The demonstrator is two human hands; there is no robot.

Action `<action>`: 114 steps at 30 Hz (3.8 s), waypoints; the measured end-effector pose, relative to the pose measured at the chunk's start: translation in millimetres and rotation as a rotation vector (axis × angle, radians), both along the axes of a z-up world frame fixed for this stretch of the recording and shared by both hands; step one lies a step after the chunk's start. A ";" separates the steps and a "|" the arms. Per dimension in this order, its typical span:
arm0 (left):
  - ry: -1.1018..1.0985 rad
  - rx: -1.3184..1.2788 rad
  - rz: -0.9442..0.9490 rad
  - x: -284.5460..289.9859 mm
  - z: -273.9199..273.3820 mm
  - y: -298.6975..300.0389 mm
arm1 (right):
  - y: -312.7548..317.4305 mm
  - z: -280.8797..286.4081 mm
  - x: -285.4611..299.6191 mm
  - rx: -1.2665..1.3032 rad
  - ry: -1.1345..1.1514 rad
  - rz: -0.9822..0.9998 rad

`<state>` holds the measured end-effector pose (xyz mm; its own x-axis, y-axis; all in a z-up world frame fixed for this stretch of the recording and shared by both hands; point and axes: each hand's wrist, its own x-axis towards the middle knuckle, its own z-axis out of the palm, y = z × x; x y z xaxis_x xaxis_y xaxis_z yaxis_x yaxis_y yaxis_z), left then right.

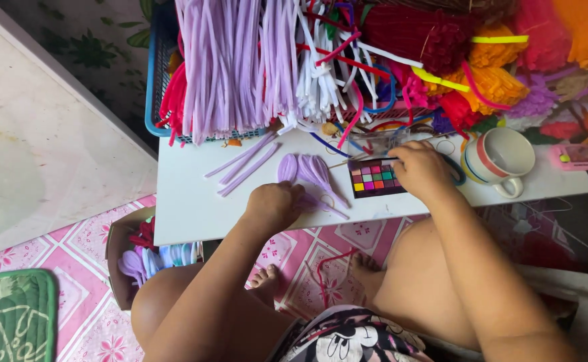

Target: The person sits on the floor and uses a thin stick to wrap and shape purple pipe cleaners into a decorative form. They repeatedly adjust the bundle and use the stick to tighten the wrapping around the center.

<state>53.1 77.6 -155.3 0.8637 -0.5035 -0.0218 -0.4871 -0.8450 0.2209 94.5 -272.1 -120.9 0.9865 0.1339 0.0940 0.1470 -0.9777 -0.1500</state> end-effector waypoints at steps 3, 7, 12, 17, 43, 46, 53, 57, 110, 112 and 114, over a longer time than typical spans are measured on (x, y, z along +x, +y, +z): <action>-0.064 0.037 0.101 12.5 -1.7 8.7 | 1.1 4.1 7.8 -0.181 0.112 0.015; -0.037 -0.005 0.114 10.5 27.5 26.7 | -5.8 -6.2 13.4 -0.209 0.076 0.039; -0.017 -0.191 0.144 2.5 55.9 34.0 | -8.0 1.4 7.6 -0.139 0.140 0.048; -0.096 -0.257 0.144 4.0 49.3 33.6 | -21.5 -9.8 8.3 -0.100 0.003 0.103; 0.533 -1.526 0.121 0.9 118.4 -67.8 | 11.6 66.4 -22.1 1.824 0.137 0.523; 0.405 -1.291 0.170 2.4 111.0 -76.1 | 38.8 87.6 -43.1 1.412 0.051 0.429; 0.368 -0.861 0.163 5.2 94.7 -84.2 | 8.1 94.8 -51.4 0.871 -0.161 0.497; 0.168 -0.698 0.077 13.1 69.8 -69.8 | -34.6 85.0 -64.0 1.034 -0.275 0.016; 0.126 -0.155 0.237 28.9 33.7 18.0 | 6.8 12.1 -30.2 0.378 0.059 0.377; 0.170 -0.087 0.203 30.6 26.6 11.4 | 8.6 15.0 -32.1 0.358 0.184 0.349; 0.240 0.048 0.182 34.1 26.7 6.0 | 12.4 14.5 -33.5 0.418 0.067 0.394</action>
